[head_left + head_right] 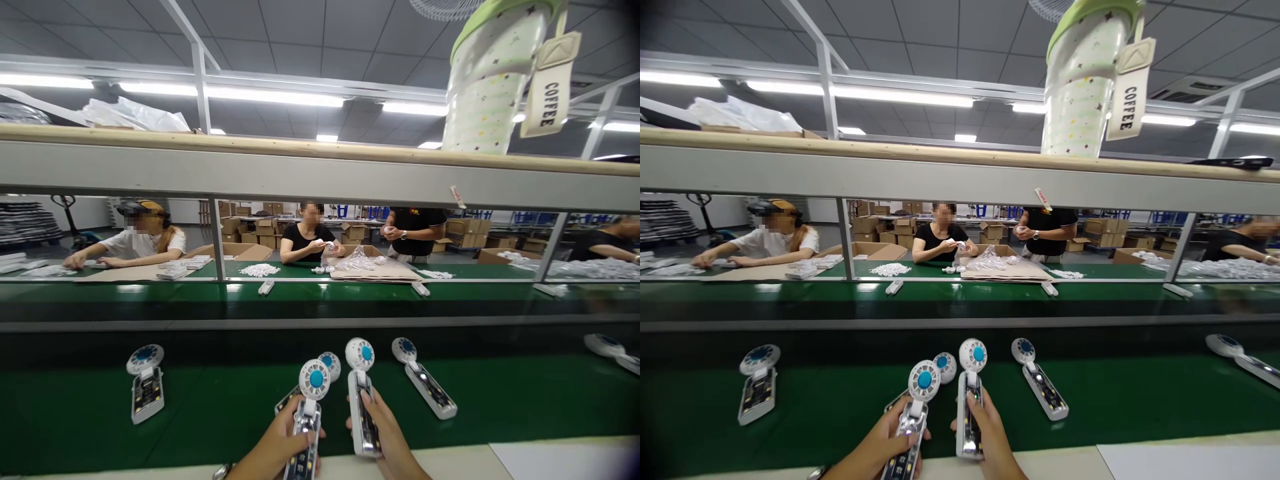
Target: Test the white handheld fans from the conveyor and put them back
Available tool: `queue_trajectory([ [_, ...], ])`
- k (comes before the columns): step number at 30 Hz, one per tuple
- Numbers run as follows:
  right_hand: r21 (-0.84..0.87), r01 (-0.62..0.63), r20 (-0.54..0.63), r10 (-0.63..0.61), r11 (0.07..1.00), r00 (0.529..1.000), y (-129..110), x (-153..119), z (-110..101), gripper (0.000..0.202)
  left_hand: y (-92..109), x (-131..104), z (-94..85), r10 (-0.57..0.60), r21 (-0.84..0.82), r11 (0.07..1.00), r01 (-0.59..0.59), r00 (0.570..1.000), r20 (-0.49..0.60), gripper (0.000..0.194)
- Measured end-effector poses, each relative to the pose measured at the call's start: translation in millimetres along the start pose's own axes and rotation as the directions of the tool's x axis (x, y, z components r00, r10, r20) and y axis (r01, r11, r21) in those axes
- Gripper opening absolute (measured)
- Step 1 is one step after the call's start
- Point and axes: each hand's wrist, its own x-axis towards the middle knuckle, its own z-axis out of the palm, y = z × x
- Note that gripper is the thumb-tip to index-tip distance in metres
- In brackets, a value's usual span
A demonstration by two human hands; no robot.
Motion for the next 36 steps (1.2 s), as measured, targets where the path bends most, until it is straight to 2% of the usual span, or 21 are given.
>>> queue_trajectory([
  [4,-0.039,-0.066,0.073,0.069,0.997,0.995,10.7,-1.0,0.2,0.057,-0.4,-1.0,-0.3,0.000,-0.022,1.000,0.000,1.000,-0.014,0.056],
  [7,-0.064,-0.093,0.161,0.103,0.994,0.982,18.2,-2.5,-0.5,0.069,-1.4,1.4,-3.2,-0.022,-0.049,0.999,0.020,0.999,-0.040,0.064],
  [10,-0.058,-0.076,0.214,0.086,0.995,0.973,22.8,-2.5,-0.6,0.074,-3.3,3.9,-6.0,-0.004,-0.031,1.000,0.002,0.998,-0.063,0.062],
  [18,-0.085,-0.041,0.222,0.059,0.996,0.973,23.0,-3.0,1.7,0.068,-1.2,2.5,-4.4,0.026,0.036,0.999,-0.025,0.999,-0.028,0.054],
  [23,-0.163,-0.035,0.247,0.075,0.986,0.966,23.2,-3.3,0.1,0.078,-0.3,2.6,-5.0,-0.003,0.039,0.999,0.004,1.000,-0.026,0.049],
  [28,-0.183,-0.008,0.265,0.057,0.983,0.963,26.2,0.1,-1.7,0.086,-1.3,1.3,-5.8,0.037,0.016,0.999,-0.037,0.999,0.003,0.051],
  [33,-0.168,0.001,0.263,0.044,0.986,0.964,29.8,0.5,-2.5,0.086,-4.7,3.8,-9.5,0.067,0.023,0.997,-0.067,0.998,0.006,0.053],
  [36,-0.238,0.068,0.287,0.003,0.969,0.958,27.1,-1.2,-1.5,0.082,-4.8,5.2,-11.8,0.040,0.055,0.998,-0.040,0.999,-0.001,0.051],
])
